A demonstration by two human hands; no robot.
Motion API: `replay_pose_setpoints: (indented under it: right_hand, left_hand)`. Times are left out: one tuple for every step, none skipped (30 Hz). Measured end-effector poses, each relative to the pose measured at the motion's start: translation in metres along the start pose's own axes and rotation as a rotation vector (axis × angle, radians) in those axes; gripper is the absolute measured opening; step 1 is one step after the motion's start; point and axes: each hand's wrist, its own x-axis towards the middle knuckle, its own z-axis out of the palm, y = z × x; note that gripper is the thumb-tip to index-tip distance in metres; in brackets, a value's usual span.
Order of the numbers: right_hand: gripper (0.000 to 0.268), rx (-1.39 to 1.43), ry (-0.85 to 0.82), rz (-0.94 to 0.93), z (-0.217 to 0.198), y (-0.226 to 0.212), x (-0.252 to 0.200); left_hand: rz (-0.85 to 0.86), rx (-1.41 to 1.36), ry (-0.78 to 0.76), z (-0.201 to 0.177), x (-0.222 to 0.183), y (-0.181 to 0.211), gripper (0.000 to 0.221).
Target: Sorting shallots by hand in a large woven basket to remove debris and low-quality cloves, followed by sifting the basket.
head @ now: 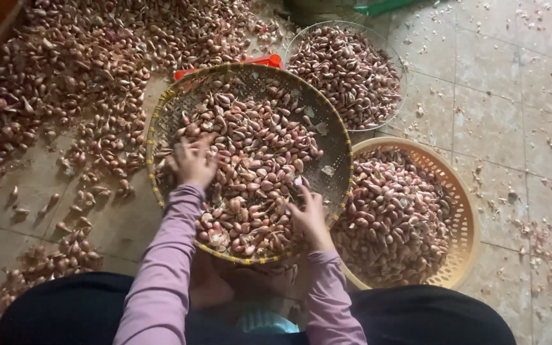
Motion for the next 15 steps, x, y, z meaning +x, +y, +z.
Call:
replay_pose_setpoints:
  right_hand:
    - [0.074,-0.002,0.002,0.000,-0.005,-0.012,-0.002]
    - [0.070,-0.034,-0.025,0.022,-0.008,-0.024,-0.005]
    - [0.065,-0.067,-0.052,0.043,-0.010,-0.036,-0.009]
    - [0.065,-0.068,-0.049,0.044,-0.009,-0.036,-0.007]
    - [0.060,-0.096,-0.028,0.021,-0.007,-0.036,-0.006]
    - [0.054,-0.125,-0.008,0.001,-0.007,-0.035,-0.006]
    - [0.054,-0.129,-0.006,0.003,-0.007,-0.033,-0.006]
    - [0.053,-0.182,0.021,-0.006,-0.004,-0.032,-0.007]
    - [0.051,-0.234,0.047,-0.015,0.000,-0.032,-0.008]
    - [0.051,-0.231,0.044,-0.016,0.002,-0.035,-0.007]
    - [0.049,-0.237,0.024,-0.008,0.004,-0.038,-0.006]
    - [0.046,-0.244,0.005,0.001,0.005,-0.040,-0.005]
    - [0.046,-0.242,0.004,0.000,0.009,-0.040,-0.003]
    - [0.047,-0.255,-0.002,0.003,0.012,-0.039,-0.001]
    - [0.049,-0.268,-0.007,0.006,0.015,-0.038,0.001]
  left_hand:
    - [0.001,-0.002,0.000,0.002,-0.007,0.021,0.051]
    - [0.079,0.020,-0.067,0.004,-0.015,0.039,0.062]
    - [0.158,0.043,-0.134,0.005,-0.024,0.058,0.073]
    - [0.160,0.041,-0.133,-0.002,-0.044,0.069,0.073]
    - [0.253,0.050,-0.313,-0.009,-0.064,0.081,0.061]
    - [0.347,0.058,-0.496,-0.014,-0.085,0.094,0.052]
    - [0.349,0.054,-0.497,-0.018,-0.099,0.091,0.052]
    - [0.457,0.004,-0.455,-0.022,-0.114,0.086,0.053]
    - [0.565,-0.046,-0.412,-0.027,-0.128,0.080,0.056]
    - [0.562,-0.043,-0.412,-0.023,-0.129,0.063,0.056]
    - [0.734,-0.153,-0.366,-0.019,-0.130,0.046,0.037]
    - [0.905,-0.266,-0.315,-0.015,-0.131,0.030,0.020]
    - [0.903,-0.264,-0.315,0.004,-0.119,0.009,0.020]
    - [0.913,-0.184,-0.237,0.024,-0.107,-0.010,0.013]
    - [0.920,-0.105,-0.159,0.043,-0.095,-0.030,0.006]
